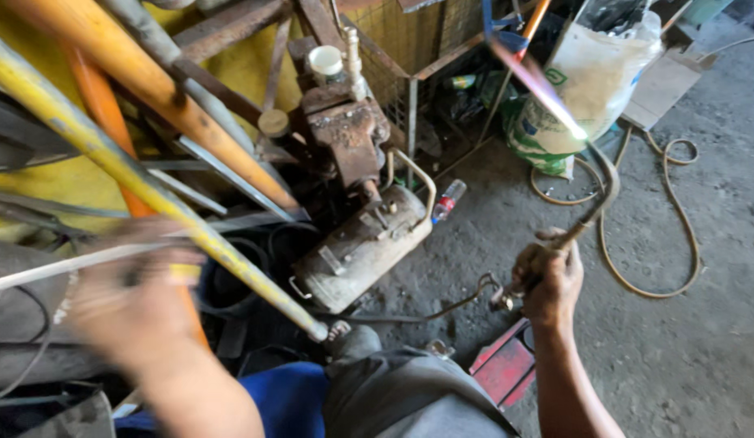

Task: The person uses a welding torch to heat and fuse a metal pipe joint clamped in a vise. They feed a filler rod into the molten area to build the weld, then dip the rod into a small container of flux before continuing the weld.

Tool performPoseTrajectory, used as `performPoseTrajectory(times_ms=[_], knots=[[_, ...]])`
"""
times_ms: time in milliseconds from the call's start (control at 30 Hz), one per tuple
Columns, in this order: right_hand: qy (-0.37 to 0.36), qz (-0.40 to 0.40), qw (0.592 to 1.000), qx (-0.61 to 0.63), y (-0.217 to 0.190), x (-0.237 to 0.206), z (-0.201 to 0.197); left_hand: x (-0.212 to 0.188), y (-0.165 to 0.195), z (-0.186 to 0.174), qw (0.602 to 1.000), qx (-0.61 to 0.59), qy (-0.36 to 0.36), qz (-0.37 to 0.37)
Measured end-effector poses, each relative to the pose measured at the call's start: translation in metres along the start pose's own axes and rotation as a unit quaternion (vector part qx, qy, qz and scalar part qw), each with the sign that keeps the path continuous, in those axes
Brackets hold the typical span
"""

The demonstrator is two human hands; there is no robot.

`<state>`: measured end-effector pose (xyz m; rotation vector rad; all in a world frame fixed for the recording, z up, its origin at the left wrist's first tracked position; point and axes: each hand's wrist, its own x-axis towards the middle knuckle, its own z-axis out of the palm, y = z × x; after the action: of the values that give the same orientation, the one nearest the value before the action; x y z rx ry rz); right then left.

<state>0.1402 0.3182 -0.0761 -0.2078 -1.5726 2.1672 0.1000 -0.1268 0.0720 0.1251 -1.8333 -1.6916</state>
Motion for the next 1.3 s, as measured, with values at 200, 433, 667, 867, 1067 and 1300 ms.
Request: performPoseTrajectory(times_ms=[200,433,667,867,1067,1300], knots=[[0.092,0.034,0.995,0.030,0.009,-0.012,-0.004,0.106,-0.023,-0.019,0.963,-0.128,0.165,0.169],[0.060,-0.034,0.995,-0.068,0.025,-0.032,0.051,0.173,-0.095,0.054,0.970,-0.213,0.056,0.106],[0.082,0.029,0.979,-0.186,0.056,-0.042,0.141,0.227,-0.125,0.123,0.952,-0.290,-0.041,0.088],[0.074,0.025,0.987,-0.142,0.061,-0.032,0.170,0.249,-0.118,0.171,0.956,-0.170,-0.147,0.187],[0.080,0.021,0.982,-0.168,0.057,-0.016,0.157,0.254,-0.093,0.183,0.876,-0.247,-0.262,0.321],[0.070,-0.007,0.989,-0.131,0.049,0.003,0.129,0.263,-0.061,0.176,0.878,-0.151,-0.258,0.374]])
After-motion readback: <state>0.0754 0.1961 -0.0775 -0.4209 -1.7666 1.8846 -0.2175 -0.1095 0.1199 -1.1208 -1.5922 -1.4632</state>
